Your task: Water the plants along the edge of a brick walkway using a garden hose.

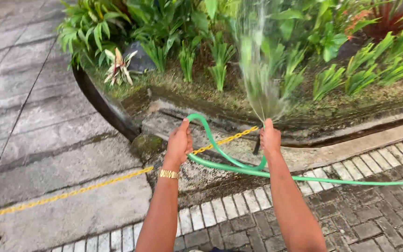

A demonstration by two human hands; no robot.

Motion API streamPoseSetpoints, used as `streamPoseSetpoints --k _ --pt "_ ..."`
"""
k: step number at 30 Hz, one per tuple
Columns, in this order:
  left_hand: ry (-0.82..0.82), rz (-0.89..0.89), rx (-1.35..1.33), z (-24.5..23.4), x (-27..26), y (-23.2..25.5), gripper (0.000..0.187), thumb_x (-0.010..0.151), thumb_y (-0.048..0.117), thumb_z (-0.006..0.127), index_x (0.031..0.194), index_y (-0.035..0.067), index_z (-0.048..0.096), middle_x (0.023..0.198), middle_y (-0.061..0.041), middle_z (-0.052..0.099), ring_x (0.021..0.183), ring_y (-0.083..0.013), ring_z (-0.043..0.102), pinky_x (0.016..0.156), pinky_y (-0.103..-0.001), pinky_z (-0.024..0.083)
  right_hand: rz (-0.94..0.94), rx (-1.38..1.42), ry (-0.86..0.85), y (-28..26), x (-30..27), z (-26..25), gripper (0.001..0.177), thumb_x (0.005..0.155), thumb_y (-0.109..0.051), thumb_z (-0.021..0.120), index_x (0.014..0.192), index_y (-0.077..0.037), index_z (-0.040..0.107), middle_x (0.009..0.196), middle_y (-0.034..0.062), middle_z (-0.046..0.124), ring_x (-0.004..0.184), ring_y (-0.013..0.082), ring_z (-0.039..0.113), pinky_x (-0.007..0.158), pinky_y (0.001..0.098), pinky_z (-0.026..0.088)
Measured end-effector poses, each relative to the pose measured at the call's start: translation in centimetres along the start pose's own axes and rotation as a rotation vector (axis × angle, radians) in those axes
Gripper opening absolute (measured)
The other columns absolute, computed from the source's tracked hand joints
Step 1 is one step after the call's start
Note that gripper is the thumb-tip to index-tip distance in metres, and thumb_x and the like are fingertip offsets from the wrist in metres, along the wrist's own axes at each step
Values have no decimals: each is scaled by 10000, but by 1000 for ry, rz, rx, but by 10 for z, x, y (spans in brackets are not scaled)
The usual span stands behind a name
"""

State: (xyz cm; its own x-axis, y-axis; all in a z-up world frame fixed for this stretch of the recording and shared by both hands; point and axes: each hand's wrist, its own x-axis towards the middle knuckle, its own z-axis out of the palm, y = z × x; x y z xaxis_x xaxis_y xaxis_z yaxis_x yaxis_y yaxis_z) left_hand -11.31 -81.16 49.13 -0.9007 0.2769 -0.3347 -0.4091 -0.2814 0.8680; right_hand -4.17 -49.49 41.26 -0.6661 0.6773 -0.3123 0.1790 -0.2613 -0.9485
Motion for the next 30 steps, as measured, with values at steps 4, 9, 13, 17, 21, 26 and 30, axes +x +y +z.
streamPoseSetpoints --k 4,9,13,17,21,26,30 --pt "24 47 102 -56 24 11 506 1001 503 560 721 86 496 492 14 391 377 -109 353 378 -315 278 50 -5 -4 33 6 82 578 906 -629 556 624 -126 523 512 -40 387 383 114 333 391 327 272" --pt "-17 -61 -105 -120 41 19 472 994 505 590 728 141 451 514 56 315 372 -74 270 359 -291 231 -16 -7 17 75 -7 178 525 904 -581 606 666 -121 514 533 -23 448 392 112 364 378 318 262" --pt "-16 -12 -112 -156 49 42 479 1001 485 622 733 124 456 525 38 349 392 -78 305 368 -298 248 12 -25 10 73 -44 243 575 908 -603 587 629 -106 510 515 -11 418 389 113 339 389 300 244" --pt "-69 0 -142 -212 65 51 486 994 498 611 721 130 450 513 39 343 377 -85 298 357 -299 242 35 -10 85 72 -77 298 546 900 -586 581 619 -130 476 514 -33 422 399 106 349 396 308 247" --pt "-133 56 -85 -286 54 73 482 1003 495 603 721 132 459 522 44 345 383 -86 292 367 -301 255 78 -17 145 92 -117 346 573 898 -617 549 593 -144 437 489 -23 391 378 137 349 382 330 280" --pt "-79 -51 -64 -408 48 98 484 984 501 595 709 133 443 511 30 343 374 -107 313 361 -315 251 58 112 194 157 -162 416 611 912 -659 558 595 -153 432 505 -44 394 396 112 340 391 315 235" --pt "-8 -60 -88 -510 47 150 494 988 515 597 703 150 426 510 67 276 377 -76 246 358 -295 213 123 83 199 160 -218 511 591 894 -648 535 579 -155 453 483 -35 371 368 125 313 381 327 224"
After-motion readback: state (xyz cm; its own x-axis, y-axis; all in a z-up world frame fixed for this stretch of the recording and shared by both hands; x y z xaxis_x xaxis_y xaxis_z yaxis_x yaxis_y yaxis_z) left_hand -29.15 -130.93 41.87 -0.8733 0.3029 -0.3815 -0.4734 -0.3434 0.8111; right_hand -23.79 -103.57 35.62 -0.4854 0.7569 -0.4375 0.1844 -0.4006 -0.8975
